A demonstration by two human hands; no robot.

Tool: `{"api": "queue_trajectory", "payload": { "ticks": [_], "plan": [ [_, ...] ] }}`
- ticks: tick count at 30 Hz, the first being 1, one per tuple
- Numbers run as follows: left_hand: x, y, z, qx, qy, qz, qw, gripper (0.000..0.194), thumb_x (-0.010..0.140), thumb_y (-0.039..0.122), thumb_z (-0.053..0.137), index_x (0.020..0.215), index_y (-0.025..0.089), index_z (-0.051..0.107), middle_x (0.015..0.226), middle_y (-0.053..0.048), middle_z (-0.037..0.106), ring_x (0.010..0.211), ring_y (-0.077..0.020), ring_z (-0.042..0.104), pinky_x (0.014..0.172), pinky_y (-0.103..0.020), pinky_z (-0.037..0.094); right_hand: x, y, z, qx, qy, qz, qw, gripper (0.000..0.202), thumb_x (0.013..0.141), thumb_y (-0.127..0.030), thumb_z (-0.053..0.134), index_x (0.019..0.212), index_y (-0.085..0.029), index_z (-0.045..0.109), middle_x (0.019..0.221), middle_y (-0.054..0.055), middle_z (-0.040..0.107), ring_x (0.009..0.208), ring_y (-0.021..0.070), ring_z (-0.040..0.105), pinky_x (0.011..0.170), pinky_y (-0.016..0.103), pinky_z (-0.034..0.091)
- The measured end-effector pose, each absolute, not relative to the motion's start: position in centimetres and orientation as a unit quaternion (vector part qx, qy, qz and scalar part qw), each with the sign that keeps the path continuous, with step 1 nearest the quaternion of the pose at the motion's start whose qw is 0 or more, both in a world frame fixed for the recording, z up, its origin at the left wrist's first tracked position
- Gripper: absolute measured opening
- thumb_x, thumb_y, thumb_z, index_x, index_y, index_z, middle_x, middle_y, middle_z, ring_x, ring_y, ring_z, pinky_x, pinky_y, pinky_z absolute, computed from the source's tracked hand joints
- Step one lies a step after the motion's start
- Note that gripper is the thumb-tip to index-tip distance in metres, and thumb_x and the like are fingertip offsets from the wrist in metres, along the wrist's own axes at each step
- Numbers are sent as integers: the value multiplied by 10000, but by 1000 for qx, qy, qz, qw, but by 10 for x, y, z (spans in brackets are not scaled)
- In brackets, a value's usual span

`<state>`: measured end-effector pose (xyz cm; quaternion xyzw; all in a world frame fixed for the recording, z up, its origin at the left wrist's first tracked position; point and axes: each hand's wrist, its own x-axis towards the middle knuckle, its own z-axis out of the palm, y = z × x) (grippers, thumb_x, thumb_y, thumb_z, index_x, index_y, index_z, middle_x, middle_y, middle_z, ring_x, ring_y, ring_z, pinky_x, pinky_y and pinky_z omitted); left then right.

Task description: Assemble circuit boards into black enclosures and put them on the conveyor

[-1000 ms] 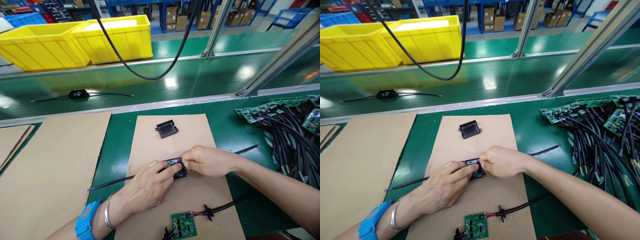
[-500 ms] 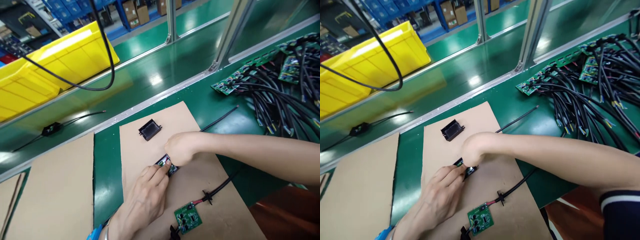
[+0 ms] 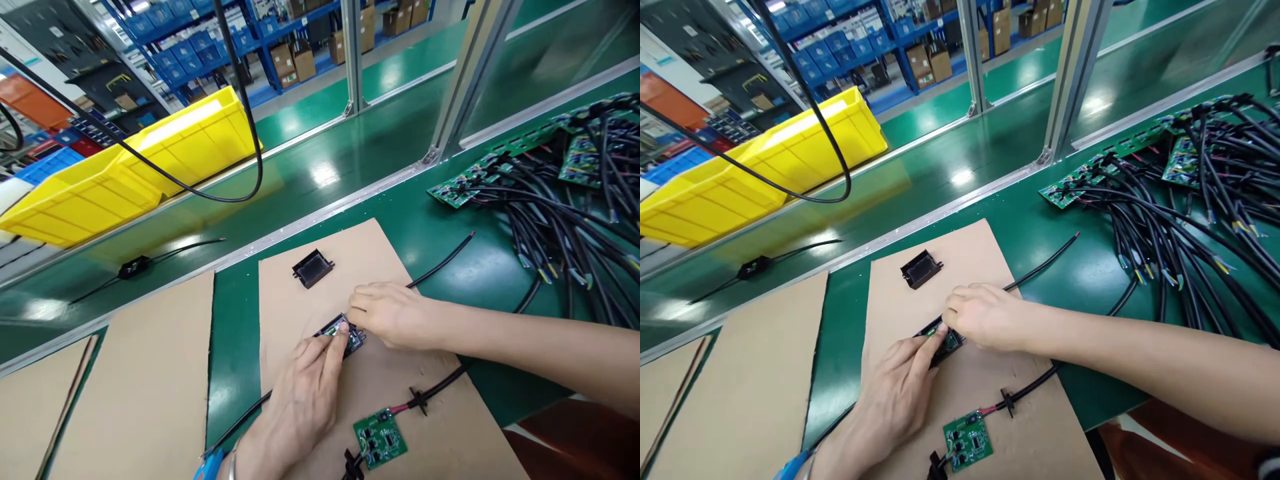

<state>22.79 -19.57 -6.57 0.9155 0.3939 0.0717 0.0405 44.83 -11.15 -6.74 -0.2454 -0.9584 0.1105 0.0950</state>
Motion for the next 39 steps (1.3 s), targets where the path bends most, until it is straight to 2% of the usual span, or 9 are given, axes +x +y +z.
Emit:
{"api": "queue_trajectory", "payload": {
  "ticks": [6, 12, 15, 18, 22, 26, 29, 33, 39],
  "plan": [
    [251, -204, -73, 910, 403, 85, -43, 595, 907, 16, 303, 1485, -19, 170, 1065, -219, 660, 1004, -281, 610, 848, -413, 519, 444, -116, -79, -210, -967, 85, 120, 214, 949, -121, 422, 938, -107, 635, 814, 98, 590, 790, 223, 502, 588, 307, 363],
    [238, -197, -62, 902, 415, 100, 68, 620, 870, 28, 351, 1476, 22, 220, 1145, -211, 629, 973, -265, 589, 854, -437, 510, 453, -103, -85, -213, -958, 134, 138, 204, 916, -112, 452, 875, -162, 646, 826, 61, 593, 797, 198, 490, 691, 319, 378],
    [219, -196, -60, 877, 440, 164, 100, 678, 888, 158, 490, 1491, 78, 191, 1320, -198, 542, 1142, -285, 520, 963, -480, 459, 458, -102, -80, -237, -948, 158, 143, 158, 940, -244, 525, 902, -170, 659, 841, 61, 584, 835, 207, 501, 748, 327, 402],
    [208, -202, -67, 848, 495, 170, 85, 784, 857, 336, 619, 1478, 75, 218, 1331, -211, 522, 1209, -333, 474, 976, -527, 445, 458, -108, -76, -259, -945, 158, 124, 140, 928, -247, 544, 934, -146, 640, 905, 85, 584, 881, 220, 516, 797, 341, 422],
    [197, -197, -62, 844, 507, 151, 86, 534, 901, 277, 541, 1377, 98, 379, 1230, -185, 555, 1091, -294, 554, 910, -485, 505, 461, -99, -62, -269, -956, 103, 49, 153, 897, -103, 480, 961, -164, 604, 920, 66, 599, 755, 191, 544, 673, 311, 413],
    [170, -129, -20, 808, 568, 144, 63, 486, 932, 289, 470, 1381, 125, 381, 1269, -169, 528, 1025, -255, 603, 838, -420, 548, 474, -28, -18, -324, -942, 34, 73, 223, 882, -158, 496, 1068, -192, 614, 967, 55, 614, 776, 196, 567, 619, 291, 380],
    [152, -46, 7, 797, 592, 118, 17, 516, 893, 321, 531, 1364, 137, 428, 1339, -146, 529, 1229, -297, 516, 1028, -458, 436, 479, 44, 18, -382, -917, -75, 87, 227, 906, -203, 512, 1091, -181, 643, 1032, 75, 611, 986, 249, 543, 777, 347, 387],
    [154, 13, -7, 768, 626, 134, -14, 579, 855, 267, 566, 1388, 117, 394, 1470, -193, 406, 1378, -361, 345, 1111, -546, 298, 474, 85, 27, -455, -873, -170, 33, 354, 869, -196, 603, 1223, -193, 617, 1210, 143, 563, 1146, 347, 443, 853, 461, 347],
    [177, -80, -52, 808, 574, 122, 52, 476, 910, 447, 526, 1318, 206, 490, 1469, -118, 434, 1355, -283, 402, 1102, -482, 340, 472, -19, -8, -361, -932, -12, 38, 226, 829, -140, 608, 1043, -151, 679, 1117, 149, 585, 1044, 303, 509, 808, 388, 395]
  ]
}}
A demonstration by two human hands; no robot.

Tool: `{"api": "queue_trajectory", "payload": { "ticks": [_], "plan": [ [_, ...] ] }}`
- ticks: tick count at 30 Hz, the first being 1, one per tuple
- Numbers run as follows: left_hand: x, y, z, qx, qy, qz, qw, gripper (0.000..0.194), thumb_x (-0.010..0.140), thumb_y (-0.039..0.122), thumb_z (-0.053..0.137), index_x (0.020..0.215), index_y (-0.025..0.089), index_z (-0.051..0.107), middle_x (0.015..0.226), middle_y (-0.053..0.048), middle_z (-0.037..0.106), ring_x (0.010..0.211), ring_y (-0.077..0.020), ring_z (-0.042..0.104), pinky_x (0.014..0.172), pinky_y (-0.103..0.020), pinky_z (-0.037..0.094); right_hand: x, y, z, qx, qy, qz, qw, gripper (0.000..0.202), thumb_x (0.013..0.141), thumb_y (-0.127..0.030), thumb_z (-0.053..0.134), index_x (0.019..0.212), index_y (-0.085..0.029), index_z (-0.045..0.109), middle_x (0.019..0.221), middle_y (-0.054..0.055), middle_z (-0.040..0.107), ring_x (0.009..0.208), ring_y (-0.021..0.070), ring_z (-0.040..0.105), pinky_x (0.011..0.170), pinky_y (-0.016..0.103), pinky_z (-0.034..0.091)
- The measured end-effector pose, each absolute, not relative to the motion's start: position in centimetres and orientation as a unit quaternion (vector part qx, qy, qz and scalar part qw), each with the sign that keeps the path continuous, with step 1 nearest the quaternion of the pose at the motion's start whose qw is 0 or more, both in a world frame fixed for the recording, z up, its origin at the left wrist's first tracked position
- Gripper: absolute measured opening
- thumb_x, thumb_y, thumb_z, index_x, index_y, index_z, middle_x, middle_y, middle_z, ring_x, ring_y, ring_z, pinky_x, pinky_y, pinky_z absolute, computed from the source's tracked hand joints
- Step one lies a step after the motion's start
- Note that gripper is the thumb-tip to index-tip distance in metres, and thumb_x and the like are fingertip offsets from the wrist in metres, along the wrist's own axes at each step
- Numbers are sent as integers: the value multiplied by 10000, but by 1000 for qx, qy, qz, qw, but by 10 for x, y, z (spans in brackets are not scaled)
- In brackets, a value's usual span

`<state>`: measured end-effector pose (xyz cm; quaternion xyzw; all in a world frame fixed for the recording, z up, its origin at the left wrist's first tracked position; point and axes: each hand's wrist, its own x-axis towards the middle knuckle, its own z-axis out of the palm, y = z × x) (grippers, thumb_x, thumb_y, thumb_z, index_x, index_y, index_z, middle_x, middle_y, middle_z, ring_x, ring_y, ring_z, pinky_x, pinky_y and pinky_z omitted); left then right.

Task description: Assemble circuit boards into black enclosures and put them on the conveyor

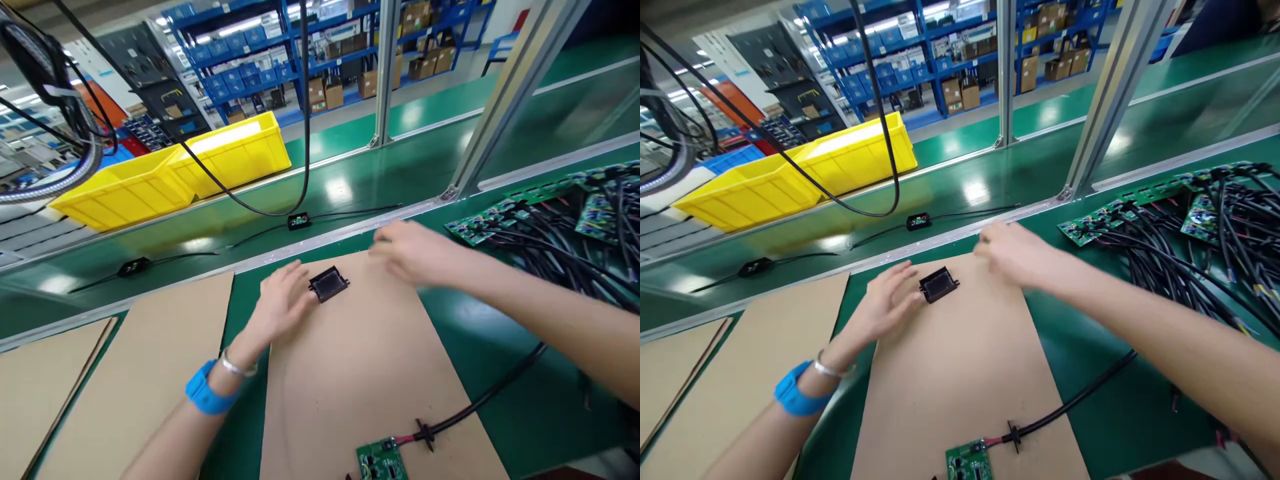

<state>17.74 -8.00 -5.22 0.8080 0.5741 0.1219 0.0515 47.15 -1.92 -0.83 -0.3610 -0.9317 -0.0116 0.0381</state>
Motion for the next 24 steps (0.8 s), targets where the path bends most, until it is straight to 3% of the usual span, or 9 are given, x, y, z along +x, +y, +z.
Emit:
{"api": "queue_trajectory", "payload": {
  "ticks": [3, 5, 6, 11, 16, 18, 20, 22, 24],
  "plan": [
    [197, -113, -60, 815, 548, 163, 91, 736, 846, 587, 575, 1417, 174, 364, 1477, -160, 398, 1363, -312, 372, 1098, -490, 345, 470, -96, -18, -285, -940, 186, -1, 96, 869, -264, 629, 862, -177, 669, 930, 71, 613, 896, 218, 557, 758, 321, 429],
    [208, -111, -68, 801, 560, 193, 86, 882, 790, 610, 628, 1447, 123, 297, 1484, -215, 358, 1355, -373, 355, 1086, -552, 332, 466, -138, -27, -256, -926, 276, -16, 246, 797, -402, 720, 831, -172, 639, 902, 62, 607, 898, 228, 552, 763, 328, 444],
    [211, -105, -73, 795, 565, 204, 84, 867, 796, 579, 634, 1439, 104, 301, 1462, -232, 380, 1335, -389, 374, 1074, -573, 333, 463, -155, -33, -249, -922, 296, -22, 295, 759, -431, 749, 828, -171, 628, 901, 60, 604, 891, 233, 548, 757, 335, 449],
    [209, -103, -84, 815, 524, 212, 127, 570, 859, 335, 581, 1351, 104, 411, 1292, -183, 550, 1200, -304, 518, 1039, -488, 408, 457, -193, -62, -230, -930, 286, 25, 94, 784, -147, 598, 862, -180, 558, 894, 37, 589, 833, 203, 515, 752, 335, 442],
    [210, -172, -53, 806, 503, 237, 205, 591, 887, 408, 572, 1396, 176, 379, 1384, -138, 481, 1273, -267, 450, 1071, -434, 379, 464, -184, -44, -294, -889, 345, 62, 190, 795, -4, 455, 841, -189, 443, 819, 6, 570, 722, 149, 520, 653, 276, 404],
    [218, -198, -37, 766, 507, 255, 302, 537, 881, 454, 575, 1339, 204, 445, 1276, -102, 561, 1136, -235, 541, 966, -367, 456, 465, -176, -35, -317, -870, 367, 85, 162, 855, -38, 429, 842, -198, 415, 805, -1, 562, 693, 142, 524, 631, 272, 393],
    [228, -214, -26, 733, 521, 223, 376, 384, 877, 451, 573, 1168, 201, 563, 983, -44, 653, 833, -176, 601, 727, -271, 494, 464, -168, -31, -337, -860, 368, 107, 93, 919, -118, 422, 889, -205, 414, 815, -1, 566, 690, 150, 533, 621, 278, 392],
    [237, -219, -24, 719, 559, 176, 373, 230, 897, 401, 533, 933, 186, 606, 711, 6, 599, 599, -132, 512, 545, -232, 398, 460, -164, -30, -355, -857, 357, 113, 50, 942, -172, 439, 970, -209, 418, 835, 1, 585, 729, 165, 557, 643, 285, 406],
    [243, -218, -29, 715, 596, 160, 330, 224, 913, 341, 475, 778, 185, 563, 597, 26, 519, 511, -117, 429, 487, -236, 307, 449, -165, -31, -382, -858, 327, 102, 115, 931, -168, 462, 1033, -200, 418, 823, 7, 602, 741, 176, 578, 651, 288, 421]
  ]
}}
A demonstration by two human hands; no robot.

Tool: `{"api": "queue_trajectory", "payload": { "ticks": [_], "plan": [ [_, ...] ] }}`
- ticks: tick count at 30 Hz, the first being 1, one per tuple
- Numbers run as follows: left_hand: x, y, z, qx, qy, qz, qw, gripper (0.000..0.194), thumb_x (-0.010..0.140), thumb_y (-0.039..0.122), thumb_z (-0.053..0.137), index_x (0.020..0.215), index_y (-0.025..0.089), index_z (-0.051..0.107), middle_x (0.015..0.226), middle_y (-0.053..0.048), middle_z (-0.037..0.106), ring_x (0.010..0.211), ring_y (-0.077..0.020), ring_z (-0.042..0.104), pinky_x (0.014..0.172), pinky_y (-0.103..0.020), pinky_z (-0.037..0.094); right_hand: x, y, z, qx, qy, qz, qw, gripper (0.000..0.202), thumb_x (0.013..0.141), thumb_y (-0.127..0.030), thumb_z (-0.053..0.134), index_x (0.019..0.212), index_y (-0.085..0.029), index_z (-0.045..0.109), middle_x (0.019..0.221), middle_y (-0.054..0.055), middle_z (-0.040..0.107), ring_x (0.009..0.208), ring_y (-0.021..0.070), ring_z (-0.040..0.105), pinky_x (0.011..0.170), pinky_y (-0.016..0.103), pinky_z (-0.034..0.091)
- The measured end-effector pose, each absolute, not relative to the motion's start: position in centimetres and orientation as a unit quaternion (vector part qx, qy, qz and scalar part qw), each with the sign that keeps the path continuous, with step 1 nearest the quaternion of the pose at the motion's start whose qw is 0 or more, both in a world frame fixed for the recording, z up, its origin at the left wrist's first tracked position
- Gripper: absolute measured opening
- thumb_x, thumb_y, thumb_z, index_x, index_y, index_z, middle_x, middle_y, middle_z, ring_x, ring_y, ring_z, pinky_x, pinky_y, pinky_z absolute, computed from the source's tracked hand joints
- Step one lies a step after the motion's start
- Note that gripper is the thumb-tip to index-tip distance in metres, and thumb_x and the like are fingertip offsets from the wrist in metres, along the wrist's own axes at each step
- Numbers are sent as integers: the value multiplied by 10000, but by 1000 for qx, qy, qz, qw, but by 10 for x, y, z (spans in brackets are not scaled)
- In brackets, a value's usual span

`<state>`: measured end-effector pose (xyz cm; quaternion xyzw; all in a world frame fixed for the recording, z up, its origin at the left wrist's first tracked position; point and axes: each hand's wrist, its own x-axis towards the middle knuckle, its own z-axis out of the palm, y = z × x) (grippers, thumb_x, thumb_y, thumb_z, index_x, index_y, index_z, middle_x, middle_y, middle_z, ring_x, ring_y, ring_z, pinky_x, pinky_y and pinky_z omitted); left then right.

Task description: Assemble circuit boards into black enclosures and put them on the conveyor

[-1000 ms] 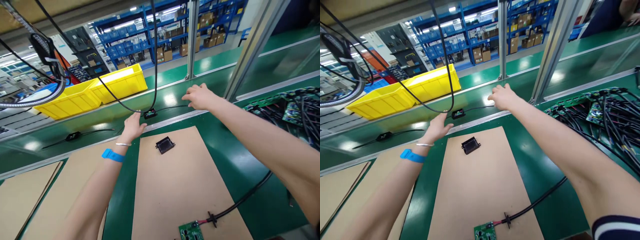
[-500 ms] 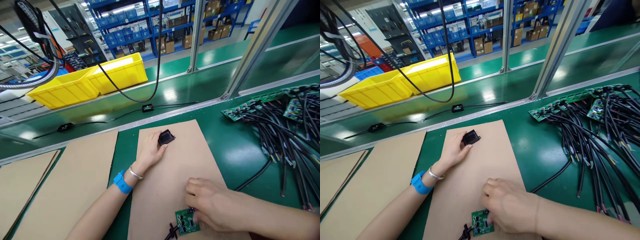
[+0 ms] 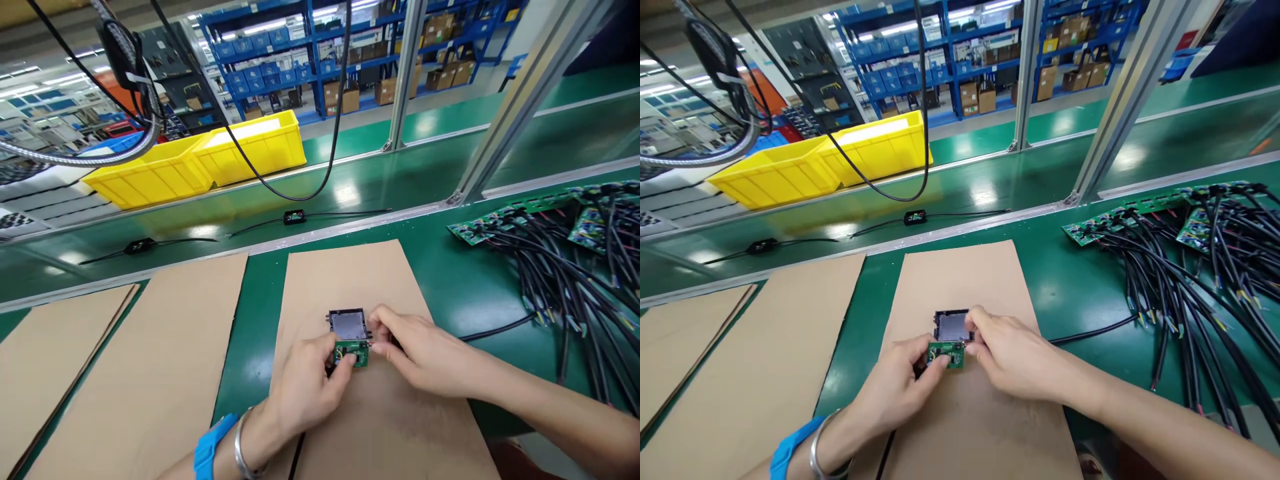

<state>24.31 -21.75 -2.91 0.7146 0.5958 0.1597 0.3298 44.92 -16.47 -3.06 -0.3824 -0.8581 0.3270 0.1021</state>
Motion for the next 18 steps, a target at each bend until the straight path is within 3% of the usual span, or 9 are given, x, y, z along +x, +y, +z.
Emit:
{"api": "queue_trajectory", "payload": {
  "ticks": [4, 7, 9, 11, 15, 18],
  "plan": [
    [245, -208, -39, 716, 607, 168, 301, 105, 822, 202, 506, 720, 189, 529, 627, 7, 566, 561, -138, 519, 524, -243, 325, 413, -181, -25, -405, -905, 116, 63, 197, 853, -60, 468, 1024, -155, 491, 827, 82, 625, 739, 230, 595, 599, 314, 415],
    [234, -200, -36, 680, 598, 192, 380, 67, 780, 153, 493, 732, 189, 522, 665, 2, 589, 649, -166, 614, 566, -238, 398, 394, -183, -15, -322, -945, 23, 49, 212, 817, -93, 526, 1024, -133, 550, 900, 128, 622, 776, 260, 585, 575, 329, 399],
    [223, -194, -30, 641, 585, 178, 464, 108, 860, 245, 455, 795, 189, 520, 677, 14, 577, 565, -148, 612, 514, -232, 413, 396, -173, -12, -290, -955, 38, 54, 196, 836, -138, 549, 1029, -154, 574, 921, 108, 617, 790, 246, 579, 538, 307, 359],
    [211, -187, -25, 651, 575, 146, 473, 210, 908, 374, 461, 971, 188, 535, 806, -4, 612, 553, -143, 618, 503, -244, 438, 404, -156, -15, -286, -955, 55, 62, 155, 876, -156, 538, 1014, -196, 597, 918, 72, 612, 810, 223, 574, 520, 285, 309],
    [198, -174, -33, 768, 574, 112, 261, 742, 752, 498, 711, 1356, 210, 392, 1216, -118, 537, 947, -272, 626, 742, -370, 513, 415, -122, -29, -288, -950, 110, 51, 163, 900, -194, 563, 1035, -238, 642, 851, 22, 603, 755, 170, 559, 556, 272, 294],
    [199, -170, -47, 799, 544, 92, 238, 646, 769, 474, 715, 1318, 248, 461, 1167, -83, 541, 980, -266, 598, 798, -393, 510, 415, -110, -32, -280, -947, 158, 22, 182, 897, -219, 580, 1058, -241, 664, 835, 12, 604, 760, 165, 563, 577, 268, 303]
  ]
}}
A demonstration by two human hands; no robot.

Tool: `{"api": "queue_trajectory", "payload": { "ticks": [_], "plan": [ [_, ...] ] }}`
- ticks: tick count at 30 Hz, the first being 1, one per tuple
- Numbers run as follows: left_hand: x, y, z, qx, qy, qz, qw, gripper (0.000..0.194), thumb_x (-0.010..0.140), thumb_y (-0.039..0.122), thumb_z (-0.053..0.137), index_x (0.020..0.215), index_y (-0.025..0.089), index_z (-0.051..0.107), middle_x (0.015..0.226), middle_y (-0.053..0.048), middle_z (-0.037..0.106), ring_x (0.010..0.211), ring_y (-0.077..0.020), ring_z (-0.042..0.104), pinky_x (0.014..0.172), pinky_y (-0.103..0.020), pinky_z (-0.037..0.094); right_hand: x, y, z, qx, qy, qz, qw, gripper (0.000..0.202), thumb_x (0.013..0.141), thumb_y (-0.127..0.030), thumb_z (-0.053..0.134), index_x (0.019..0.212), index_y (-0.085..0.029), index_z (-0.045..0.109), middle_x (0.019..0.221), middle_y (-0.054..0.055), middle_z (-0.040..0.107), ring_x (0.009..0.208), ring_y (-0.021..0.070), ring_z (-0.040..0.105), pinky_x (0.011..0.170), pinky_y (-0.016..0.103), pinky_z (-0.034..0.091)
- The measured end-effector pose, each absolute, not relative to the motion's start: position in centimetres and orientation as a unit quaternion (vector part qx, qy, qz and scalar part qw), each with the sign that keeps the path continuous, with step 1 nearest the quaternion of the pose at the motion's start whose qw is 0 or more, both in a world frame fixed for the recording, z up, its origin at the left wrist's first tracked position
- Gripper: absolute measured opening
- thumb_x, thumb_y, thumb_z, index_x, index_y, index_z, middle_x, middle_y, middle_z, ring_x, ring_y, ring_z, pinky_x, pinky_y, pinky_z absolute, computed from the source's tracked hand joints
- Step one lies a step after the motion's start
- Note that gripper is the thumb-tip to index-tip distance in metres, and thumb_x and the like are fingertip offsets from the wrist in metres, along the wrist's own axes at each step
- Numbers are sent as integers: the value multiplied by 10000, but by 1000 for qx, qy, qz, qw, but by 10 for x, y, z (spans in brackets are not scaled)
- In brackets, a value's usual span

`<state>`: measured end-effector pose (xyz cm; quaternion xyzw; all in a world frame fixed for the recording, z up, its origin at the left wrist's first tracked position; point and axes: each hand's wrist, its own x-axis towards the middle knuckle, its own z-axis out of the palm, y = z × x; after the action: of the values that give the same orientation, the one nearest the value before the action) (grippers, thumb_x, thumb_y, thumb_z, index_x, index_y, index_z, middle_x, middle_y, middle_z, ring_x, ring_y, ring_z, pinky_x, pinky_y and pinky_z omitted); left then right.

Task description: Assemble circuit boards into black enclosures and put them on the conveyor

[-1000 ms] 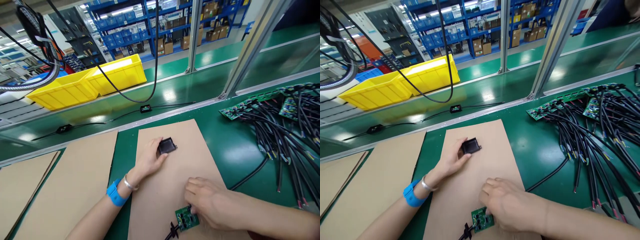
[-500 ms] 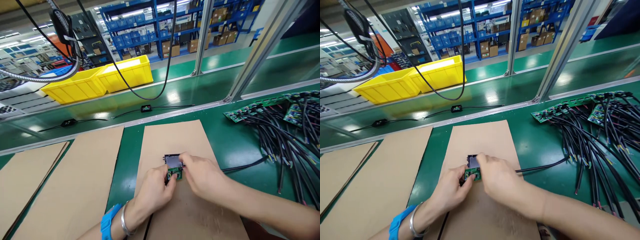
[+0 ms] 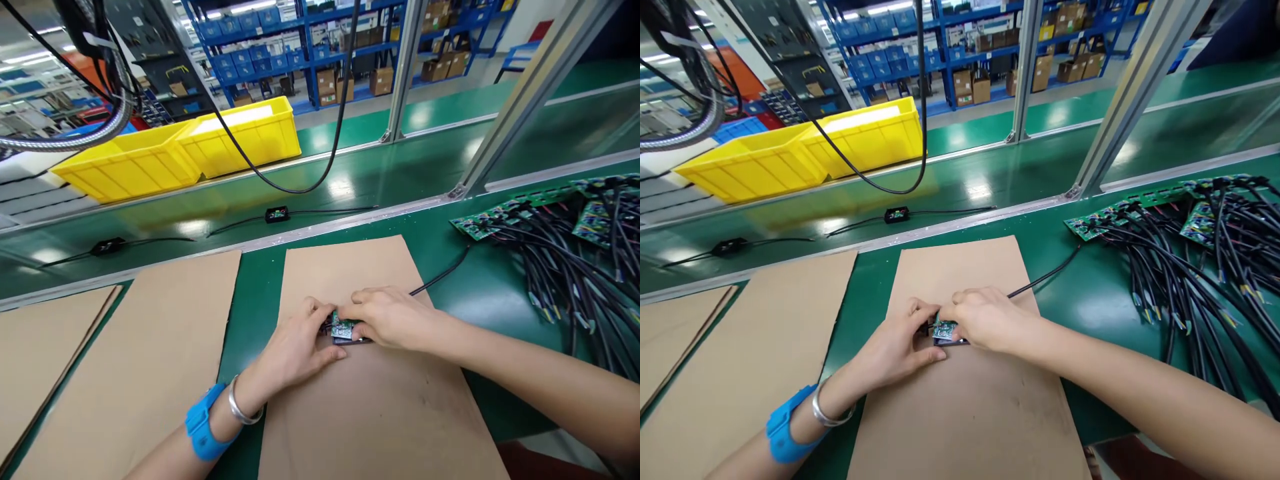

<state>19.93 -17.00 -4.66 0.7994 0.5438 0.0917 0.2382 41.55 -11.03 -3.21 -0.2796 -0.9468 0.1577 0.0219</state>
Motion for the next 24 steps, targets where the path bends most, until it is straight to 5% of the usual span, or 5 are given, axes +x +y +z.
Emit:
{"api": "queue_trajectory", "payload": {
  "ticks": [3, 14, 24],
  "plan": [
    [202, -171, -54, 796, 539, 107, 253, 508, 794, 404, 705, 1244, 255, 522, 1137, -61, 556, 986, -245, 596, 836, -383, 507, 415, -105, -30, -273, -948, 162, -2, 181, 879, -187, 593, 1029, -247, 676, 806, 7, 587, 733, 162, 552, 559, 260, 279],
    [210, -184, -54, 780, 570, 81, 247, 520, 761, 354, 716, 1233, 248, 523, 1175, -62, 563, 987, -257, 617, 832, -389, 521, 416, -107, -34, -236, -958, 164, -17, 126, 882, -214, 619, 983, -266, 674, 812, 1, 588, 647, 133, 507, 532, 277, 178],
    [212, -182, -48, 799, 556, 32, 224, 431, 775, 349, 684, 1160, 226, 537, 1129, -63, 579, 907, -250, 643, 784, -389, 537, 415, -110, -46, -228, -965, 131, 6, 117, 898, -192, 563, 947, -245, 656, 802, 23, 601, 714, 183, 551, 562, 295, 239]
  ]
}}
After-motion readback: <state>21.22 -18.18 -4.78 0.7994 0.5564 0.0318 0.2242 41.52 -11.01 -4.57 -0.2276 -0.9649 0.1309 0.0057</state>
